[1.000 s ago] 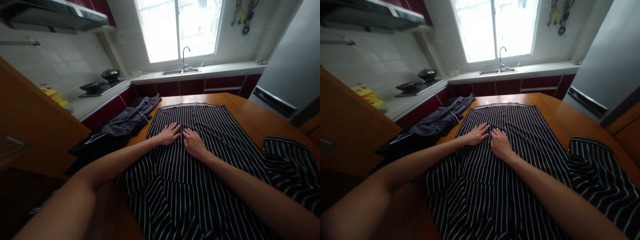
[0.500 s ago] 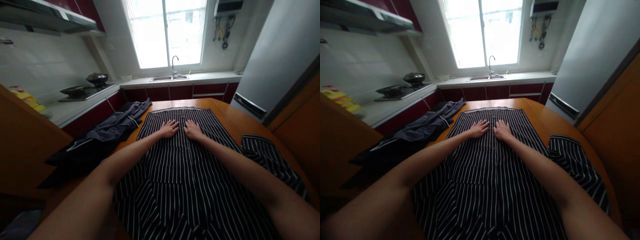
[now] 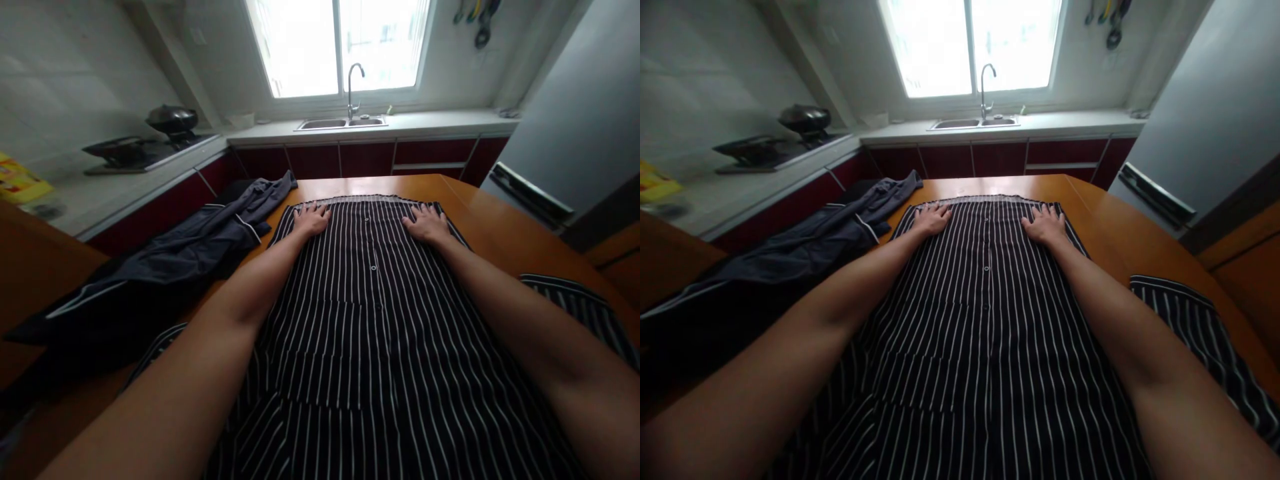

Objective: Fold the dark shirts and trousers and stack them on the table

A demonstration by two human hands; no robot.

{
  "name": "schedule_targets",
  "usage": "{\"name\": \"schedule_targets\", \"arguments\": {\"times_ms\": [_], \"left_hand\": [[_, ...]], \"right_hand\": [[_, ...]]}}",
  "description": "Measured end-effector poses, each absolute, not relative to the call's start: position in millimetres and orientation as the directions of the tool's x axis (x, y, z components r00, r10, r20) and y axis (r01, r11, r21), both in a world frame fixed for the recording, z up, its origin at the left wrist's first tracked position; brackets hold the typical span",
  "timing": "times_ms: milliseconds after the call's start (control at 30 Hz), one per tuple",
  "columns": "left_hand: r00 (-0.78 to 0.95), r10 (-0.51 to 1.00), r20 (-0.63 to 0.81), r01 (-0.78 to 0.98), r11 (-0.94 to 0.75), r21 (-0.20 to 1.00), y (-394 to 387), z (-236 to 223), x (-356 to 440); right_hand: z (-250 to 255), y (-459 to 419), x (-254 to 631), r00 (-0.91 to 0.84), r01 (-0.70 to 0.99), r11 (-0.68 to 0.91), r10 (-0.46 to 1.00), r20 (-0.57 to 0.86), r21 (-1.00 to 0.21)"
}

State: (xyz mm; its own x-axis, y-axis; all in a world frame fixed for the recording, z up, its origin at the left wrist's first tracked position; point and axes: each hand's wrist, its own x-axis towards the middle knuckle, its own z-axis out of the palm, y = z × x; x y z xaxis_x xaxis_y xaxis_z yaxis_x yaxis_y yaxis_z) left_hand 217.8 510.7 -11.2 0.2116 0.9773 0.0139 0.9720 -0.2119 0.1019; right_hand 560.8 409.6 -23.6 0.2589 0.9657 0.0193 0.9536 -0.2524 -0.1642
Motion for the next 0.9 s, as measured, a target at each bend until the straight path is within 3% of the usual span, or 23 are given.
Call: {"name": "schedule_targets", "arguments": {"times_ms": [200, 333, 400, 533, 633, 900], "left_hand": [[0.248, 0.964, -0.092, 0.962, -0.234, 0.138, 503.0, 13.8, 224.3], [0.544, 0.832, -0.111, 0.836, -0.525, 0.16, 433.5, 39.5, 222.9], [0.681, 0.715, -0.161, 0.732, -0.654, 0.191, 371.8, 42.3, 215.8], [0.793, 0.594, -0.133, 0.608, -0.761, 0.226, 243.8, 24.6, 196.3], [0.766, 0.634, -0.11, 0.642, -0.743, 0.187, 194.6, 8.6, 189.1], [0.721, 0.69, -0.066, 0.692, -0.714, 0.103, 180.3, 10.6, 190.2]], "right_hand": [[-21.4, 407.4, 563.8, 0.271, 0.943, -0.24, 0.956, 0.115, -0.232], [-14.4, 393.4, 544.5, 0.219, 0.961, -0.137, 0.909, 0.355, -0.241], [-8.1, 379.3, 522.7, 0.172, 0.966, -0.073, 0.897, 0.407, -0.246], [6.7, 330.5, 462.6, -0.02, 0.954, 0.13, 0.926, 0.376, -0.269], [14.9, 285.2, 420.1, -0.171, 0.922, 0.269, 0.929, 0.328, -0.28], [15.1, 184.0, 384.9, -0.19, 0.894, 0.254, 0.961, 0.202, -0.37]]}}
